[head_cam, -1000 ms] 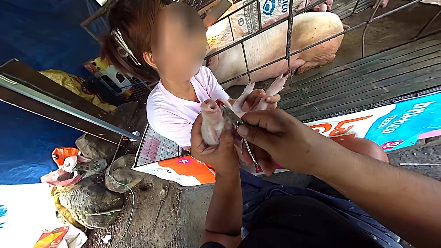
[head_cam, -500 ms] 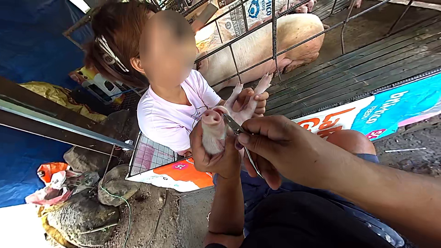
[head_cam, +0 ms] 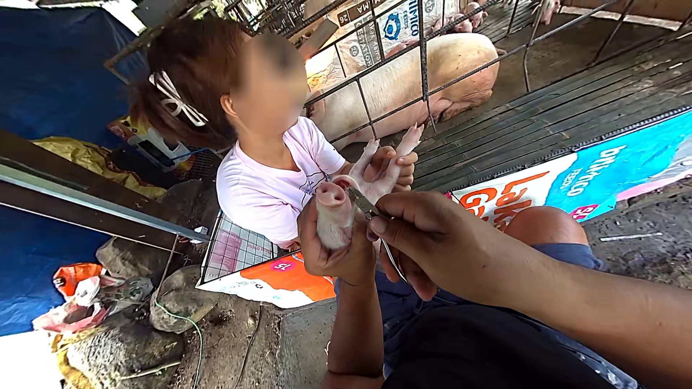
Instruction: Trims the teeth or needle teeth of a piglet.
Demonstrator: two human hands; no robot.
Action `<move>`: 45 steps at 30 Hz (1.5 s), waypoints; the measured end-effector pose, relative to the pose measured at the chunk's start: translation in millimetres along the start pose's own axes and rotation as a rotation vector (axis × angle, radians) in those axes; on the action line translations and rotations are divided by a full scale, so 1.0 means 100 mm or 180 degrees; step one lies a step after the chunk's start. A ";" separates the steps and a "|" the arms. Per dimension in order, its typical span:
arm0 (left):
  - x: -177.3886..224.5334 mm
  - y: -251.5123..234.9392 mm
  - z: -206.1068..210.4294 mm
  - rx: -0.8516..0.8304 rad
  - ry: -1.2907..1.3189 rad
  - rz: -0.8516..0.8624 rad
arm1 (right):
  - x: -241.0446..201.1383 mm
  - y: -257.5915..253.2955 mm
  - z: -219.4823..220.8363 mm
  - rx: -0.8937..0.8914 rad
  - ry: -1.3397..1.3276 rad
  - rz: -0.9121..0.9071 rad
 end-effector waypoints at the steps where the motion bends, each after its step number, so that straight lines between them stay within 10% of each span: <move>1: 0.00 0.00 0.00 0.0005 -0.0020 0.0008 | 0.01 0.00 0.00 0.0022 0.0031 -0.0029; 16: -0.09 0.08 -0.04 -0.0086 -0.0018 0.0108 | 0.03 0.21 -0.22 -0.0056 0.0464 -0.0306; 31: -0.07 0.13 -0.18 -0.1315 -0.0442 0.1419 | -0.71 -0.11 -0.83 -0.1348 0.3258 -0.0351; 45: -0.04 0.13 -0.22 -0.1637 -0.0489 0.1678 | -0.59 -0.08 -0.82 -0.1449 0.2702 0.0393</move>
Point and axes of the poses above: each hand's wrist, its own y-axis away from the middle knuckle, its own z-axis out of the palm, x = y × z, the point moved 3 cm from there along -y, towards the middle knuckle, and after that the axes turned 9 degrees about -y, right-handed, at the moved point
